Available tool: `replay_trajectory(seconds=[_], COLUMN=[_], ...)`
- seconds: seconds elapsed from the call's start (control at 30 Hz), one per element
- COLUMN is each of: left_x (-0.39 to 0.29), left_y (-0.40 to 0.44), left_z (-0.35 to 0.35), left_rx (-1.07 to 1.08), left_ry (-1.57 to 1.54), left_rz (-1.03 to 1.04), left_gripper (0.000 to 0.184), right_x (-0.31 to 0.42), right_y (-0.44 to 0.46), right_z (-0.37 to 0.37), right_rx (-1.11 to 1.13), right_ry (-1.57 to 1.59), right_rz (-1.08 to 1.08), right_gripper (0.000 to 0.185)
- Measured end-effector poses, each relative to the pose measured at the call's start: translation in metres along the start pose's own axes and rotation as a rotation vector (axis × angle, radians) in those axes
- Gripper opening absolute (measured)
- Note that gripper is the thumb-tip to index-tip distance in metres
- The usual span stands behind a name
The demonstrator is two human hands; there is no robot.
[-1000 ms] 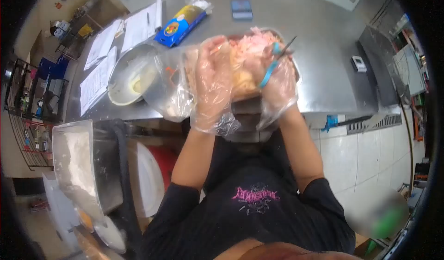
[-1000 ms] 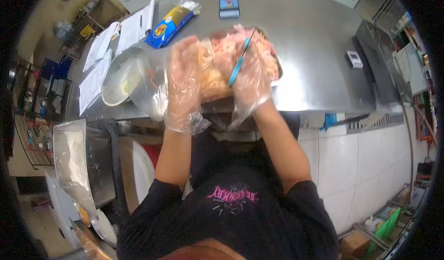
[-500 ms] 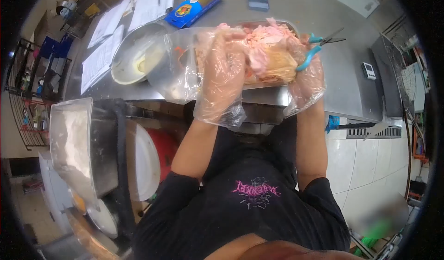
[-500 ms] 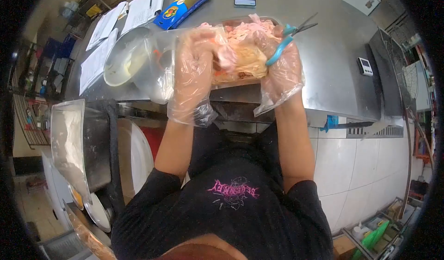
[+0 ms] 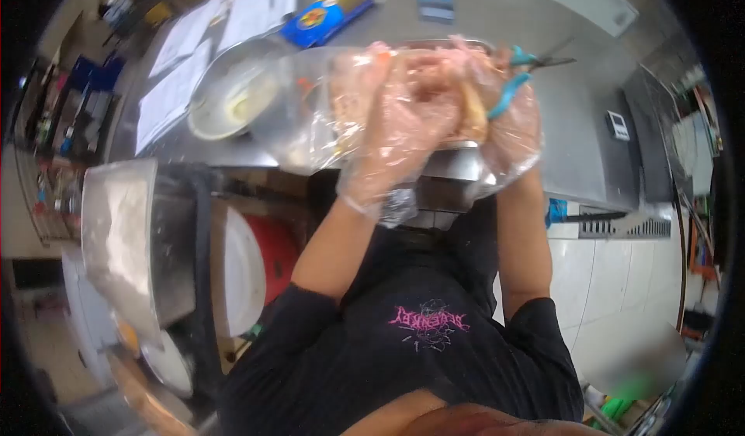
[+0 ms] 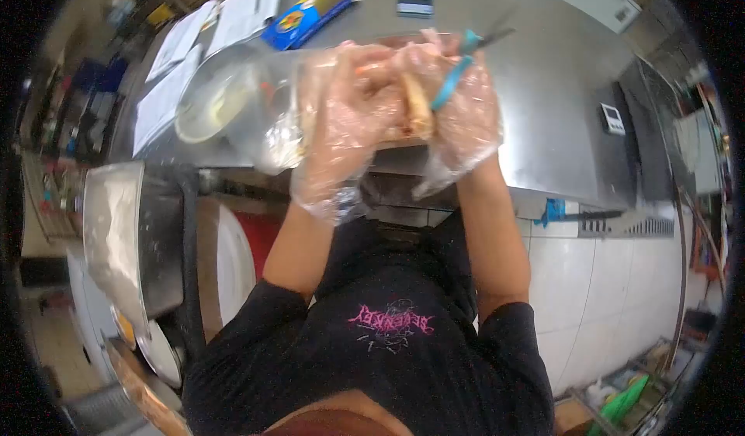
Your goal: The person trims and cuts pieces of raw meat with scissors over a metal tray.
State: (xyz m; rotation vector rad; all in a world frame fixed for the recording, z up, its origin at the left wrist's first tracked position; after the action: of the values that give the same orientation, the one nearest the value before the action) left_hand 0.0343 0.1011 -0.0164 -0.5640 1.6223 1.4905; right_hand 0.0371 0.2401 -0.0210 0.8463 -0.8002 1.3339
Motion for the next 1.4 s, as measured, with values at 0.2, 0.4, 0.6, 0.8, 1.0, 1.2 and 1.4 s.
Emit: replay_trajectory(seconds=[0.2,0.4,0.6,0.8,1.0,1.2,1.4], left_x=[0.002,0.018,0.003,0.005,0.008,0.026,0.025], left_y=[-0.004,-0.006,-0.01,-0.012,-0.009,-0.012,-0.015], left_z=[0.0,-0.008,0.005,0.0,-0.018,-0.023,-0.027], left_rx=[-0.041,-0.096,-0.02,0.023,0.028,-0.172,-0.289], left_ry=[-0.026,-0.127,-0.241,0.051,0.284,-0.197,-0.515], left_rz=[0.117,-0.047,-0.151,-0.002,0.07,-0.038,-0.232], left_gripper=[0.061,0.054,0.05,0.045,0.055,0.043,0.034], right_x=[-0.014,-0.007,-0.005,-0.015,-0.012,-0.01,-0.019], right_y=[0.0,-0.005,-0.008,-0.014,-0.013,-0.015,-0.016], right_z=[-0.012,-0.018,0.002,-0.018,-0.017,-0.024,-0.035], right_rx=[-0.062,-0.113,-0.005,-0.123,-0.116,-0.067,-0.08], right_ry=[0.229,0.362,0.336,0.225,0.297,0.276,0.414], right_rz=[0.116,0.117,0.107,0.085,0.144,0.117,0.105], right_gripper=[0.021,0.013,0.027,0.029,0.019,0.02,0.029])
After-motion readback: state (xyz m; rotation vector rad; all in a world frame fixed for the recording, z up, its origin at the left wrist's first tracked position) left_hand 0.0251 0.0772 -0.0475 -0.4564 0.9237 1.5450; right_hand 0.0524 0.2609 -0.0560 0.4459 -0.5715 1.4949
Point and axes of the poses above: each hand's wrist, its own y-axis towards the middle knuckle, its own z-axis out of the palm, x = y × z, the point moved 5 cm from there along y, towards the middle knuckle, and after that the axes turned 14 degrees about z, right-handed, at the moved point
